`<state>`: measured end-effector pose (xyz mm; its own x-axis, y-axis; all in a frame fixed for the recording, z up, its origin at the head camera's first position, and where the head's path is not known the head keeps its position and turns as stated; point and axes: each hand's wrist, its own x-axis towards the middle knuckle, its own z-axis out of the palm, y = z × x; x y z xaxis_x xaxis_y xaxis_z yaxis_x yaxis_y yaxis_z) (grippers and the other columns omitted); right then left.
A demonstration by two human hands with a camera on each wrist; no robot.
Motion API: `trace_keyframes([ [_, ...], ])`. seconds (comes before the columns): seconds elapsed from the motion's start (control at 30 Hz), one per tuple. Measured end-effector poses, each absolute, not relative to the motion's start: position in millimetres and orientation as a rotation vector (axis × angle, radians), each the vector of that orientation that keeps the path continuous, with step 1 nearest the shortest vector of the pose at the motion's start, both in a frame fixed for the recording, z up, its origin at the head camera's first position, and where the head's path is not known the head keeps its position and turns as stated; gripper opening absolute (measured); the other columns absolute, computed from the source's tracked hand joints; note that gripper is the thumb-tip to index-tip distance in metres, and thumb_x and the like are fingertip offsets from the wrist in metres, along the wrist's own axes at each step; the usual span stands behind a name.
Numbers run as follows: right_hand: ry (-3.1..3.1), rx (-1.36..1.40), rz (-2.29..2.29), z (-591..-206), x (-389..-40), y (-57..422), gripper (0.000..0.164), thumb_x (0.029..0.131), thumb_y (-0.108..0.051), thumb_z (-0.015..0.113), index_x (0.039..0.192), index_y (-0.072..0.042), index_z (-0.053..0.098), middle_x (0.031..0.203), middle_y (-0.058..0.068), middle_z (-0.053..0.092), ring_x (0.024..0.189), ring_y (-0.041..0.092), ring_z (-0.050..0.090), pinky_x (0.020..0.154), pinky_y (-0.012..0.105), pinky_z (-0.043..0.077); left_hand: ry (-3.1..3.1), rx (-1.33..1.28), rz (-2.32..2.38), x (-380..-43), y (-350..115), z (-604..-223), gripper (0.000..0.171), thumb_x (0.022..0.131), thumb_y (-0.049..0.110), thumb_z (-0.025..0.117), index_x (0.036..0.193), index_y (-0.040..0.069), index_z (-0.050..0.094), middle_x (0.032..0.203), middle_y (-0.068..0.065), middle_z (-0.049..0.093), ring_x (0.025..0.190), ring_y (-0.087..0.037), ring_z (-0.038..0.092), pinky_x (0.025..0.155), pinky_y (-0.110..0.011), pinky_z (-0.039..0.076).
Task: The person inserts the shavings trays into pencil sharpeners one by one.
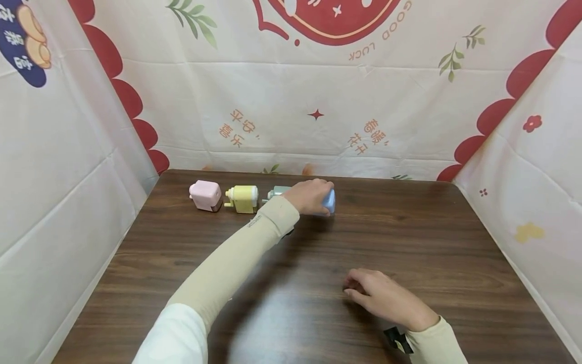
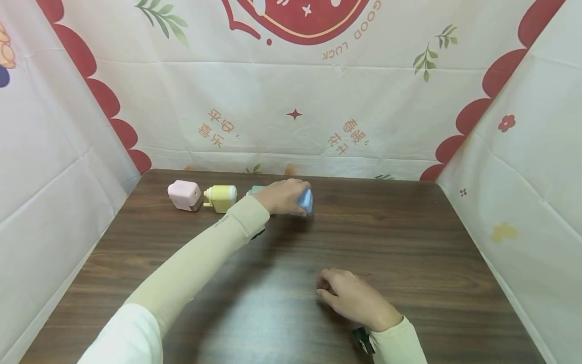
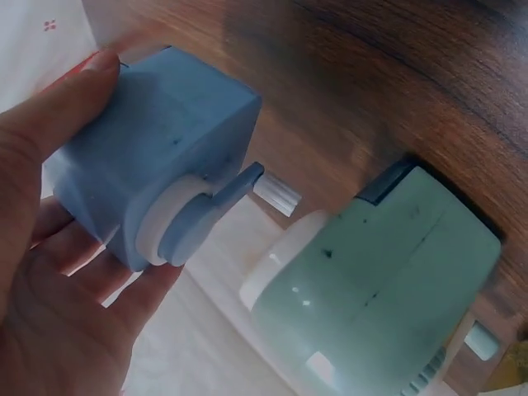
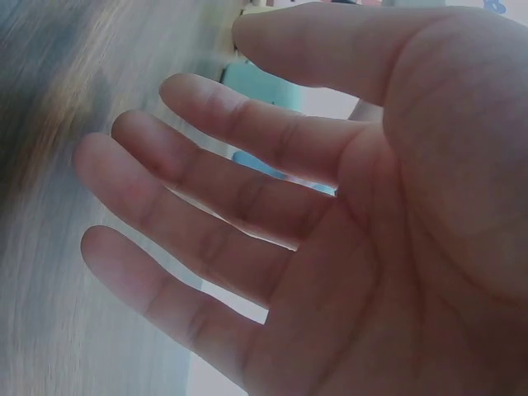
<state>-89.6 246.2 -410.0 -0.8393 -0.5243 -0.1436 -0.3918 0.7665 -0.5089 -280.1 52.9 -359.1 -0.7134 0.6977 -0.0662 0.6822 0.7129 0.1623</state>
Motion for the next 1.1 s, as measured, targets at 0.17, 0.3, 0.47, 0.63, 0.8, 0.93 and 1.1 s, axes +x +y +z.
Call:
trace_keyframes([
  [0.17,2.699,-0.733,-0.686,-408,-89,242,0.009,0.093,-0.020,0.062,0.098,-0.015,0.068,0.091,-0.007,0.069,0.080,0.001,0.060,0.068,0.034,0.057,2.777,1.110,0.160,-285,55,-364,0.063,0.082,0.041,0.073,0.130,0.008,0.049,0.122,-0.007,0.060,0.098,-0.015,0.056,0.083,-0.034,0.055],
  [0.3,2.692,-0.723,-0.688,-407,-87,240,0.008,0.093,-0.020,0.062,0.098,-0.015,0.067,0.090,-0.007,0.068,0.079,0.001,0.060,0.068,0.034,0.056,2.780,1.077,0.156,-288,59,-372,0.063,0.082,0.039,0.073,0.130,0.006,0.049,0.122,-0.008,0.060,0.099,-0.016,0.056,0.082,-0.036,0.056],
  [0.47,2.684,-0.709,-0.692,-407,-86,241,0.008,0.093,-0.020,0.062,0.097,-0.016,0.067,0.090,-0.006,0.068,0.079,0.001,0.060,0.068,0.034,0.056,2.798,1.078,0.088,-289,65,-382,0.061,0.084,0.036,0.073,0.132,0.005,0.050,0.125,-0.009,0.061,0.106,-0.016,0.056,0.086,-0.037,0.056],
  [0.63,2.715,-0.747,-0.692,-408,-86,240,0.005,0.092,-0.020,0.063,0.094,-0.017,0.066,0.088,-0.007,0.068,0.078,0.000,0.059,0.067,0.033,0.056,2.828,1.083,0.045,-286,74,-385,0.058,0.085,0.034,0.071,0.130,0.004,0.051,0.124,-0.009,0.062,0.107,-0.019,0.058,0.088,-0.036,0.057],
  [0.8,2.731,-0.779,-0.696,-409,-86,240,0.004,0.091,-0.020,0.064,0.093,-0.017,0.066,0.088,-0.007,0.068,0.078,0.000,0.059,0.067,0.032,0.056,2.838,1.012,0.040,-286,78,-388,0.057,0.087,0.034,0.068,0.132,0.004,0.048,0.123,-0.009,0.060,0.106,-0.021,0.057,0.091,-0.036,0.055],
  [0.93,2.720,-0.772,-0.701,-409,-85,241,0.005,0.092,-0.021,0.064,0.092,-0.017,0.066,0.087,-0.008,0.068,0.078,0.000,0.059,0.067,0.032,0.056,2.864,0.980,0.009,-286,79,-391,0.057,0.090,0.036,0.064,0.133,0.005,0.044,0.125,-0.007,0.059,0.108,-0.021,0.056,0.095,-0.038,0.052],
  [1.1,2.687,-0.759,-0.712,-409,-85,242,0.005,0.092,-0.021,0.063,0.094,-0.016,0.066,0.089,-0.005,0.070,0.079,0.000,0.060,0.068,0.033,0.057,2.895,0.998,-0.118,-288,79,-396,0.070,0.093,0.042,0.058,0.147,0.004,0.032,0.140,-0.008,0.054,0.123,-0.023,0.051,0.105,-0.043,0.046],
])
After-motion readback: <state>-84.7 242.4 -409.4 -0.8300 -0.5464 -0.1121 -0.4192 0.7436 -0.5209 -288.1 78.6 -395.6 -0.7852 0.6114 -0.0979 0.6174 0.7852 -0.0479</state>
